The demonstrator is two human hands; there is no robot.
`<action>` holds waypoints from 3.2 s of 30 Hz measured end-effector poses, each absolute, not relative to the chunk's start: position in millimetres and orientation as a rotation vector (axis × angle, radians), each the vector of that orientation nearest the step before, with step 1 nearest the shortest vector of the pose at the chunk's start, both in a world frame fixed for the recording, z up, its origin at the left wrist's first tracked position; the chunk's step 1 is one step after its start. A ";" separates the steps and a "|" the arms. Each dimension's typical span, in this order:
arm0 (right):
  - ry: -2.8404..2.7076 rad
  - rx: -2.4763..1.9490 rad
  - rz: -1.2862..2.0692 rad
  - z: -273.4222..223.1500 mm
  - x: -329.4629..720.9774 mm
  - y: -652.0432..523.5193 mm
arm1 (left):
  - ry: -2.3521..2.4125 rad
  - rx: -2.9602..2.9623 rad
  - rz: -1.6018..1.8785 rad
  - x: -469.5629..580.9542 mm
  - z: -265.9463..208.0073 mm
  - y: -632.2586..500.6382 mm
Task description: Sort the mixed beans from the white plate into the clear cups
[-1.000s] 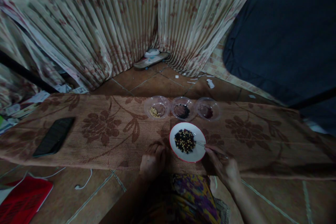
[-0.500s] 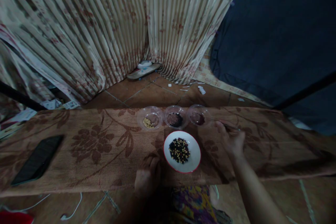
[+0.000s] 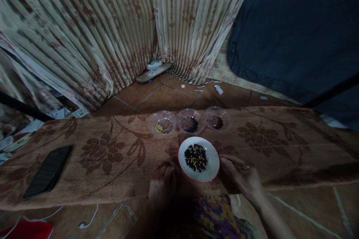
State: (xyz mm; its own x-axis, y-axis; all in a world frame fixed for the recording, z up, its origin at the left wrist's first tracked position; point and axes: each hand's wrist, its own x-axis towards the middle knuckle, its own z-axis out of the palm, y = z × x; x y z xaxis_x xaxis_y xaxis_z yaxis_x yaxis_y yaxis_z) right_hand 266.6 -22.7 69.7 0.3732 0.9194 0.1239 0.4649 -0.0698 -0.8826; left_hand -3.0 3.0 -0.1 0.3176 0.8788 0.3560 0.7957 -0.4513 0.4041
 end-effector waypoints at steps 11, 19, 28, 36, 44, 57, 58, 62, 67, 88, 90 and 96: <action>-1.494 -1.711 0.672 63.6 268.1 -29.1 | 1.539 2.445 0.827 -2.5 0.5 3.3; -1.562 -1.710 0.618 61.5 268.6 -27.5 | 1.502 2.413 0.822 -4.1 -2.9 3.2; -1.584 -1.741 0.598 53.8 269.8 -28.0 | 1.504 2.431 0.851 -3.1 -0.2 3.4; -1.627 -1.705 0.558 55.0 269.0 -25.8 | 1.510 2.433 0.847 -3.5 -1.4 3.0; -1.628 -1.697 0.550 53.5 264.6 -23.9 | 1.514 2.438 0.827 -2.5 1.6 3.6; -1.653 -1.685 0.490 51.0 268.3 -25.7 | 1.503 2.429 0.845 -3.1 0.4 3.2; -1.651 -1.683 0.491 51.1 268.7 -25.9 | 1.504 2.427 0.847 -3.0 0.7 3.2; -1.655 -1.683 0.505 52.4 269.7 -26.5 | 1.502 2.418 0.836 -2.6 1.9 3.3; -1.650 -1.688 0.526 53.9 270.9 -27.7 | 1.506 2.413 0.813 -2.4 1.9 3.5; -1.676 -1.662 0.532 53.1 267.9 -23.0 | 1.488 2.429 0.819 -3.2 1.9 3.7; -1.670 -1.670 0.506 52.8 268.3 -24.0 | 1.489 2.435 0.837 -3.2 2.0 4.0; -1.659 -1.681 0.476 53.8 268.8 -25.7 | 1.487 2.434 0.843 -3.4 1.6 4.3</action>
State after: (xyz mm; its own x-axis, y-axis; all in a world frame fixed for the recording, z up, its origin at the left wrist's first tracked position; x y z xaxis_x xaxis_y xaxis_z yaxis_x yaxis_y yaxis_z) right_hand 268.8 -25.7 53.8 0.1052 0.9697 0.2204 0.7056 0.0834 -0.7037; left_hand -3.4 4.3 1.6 0.3440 0.8597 0.3776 0.7654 -0.4897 0.4177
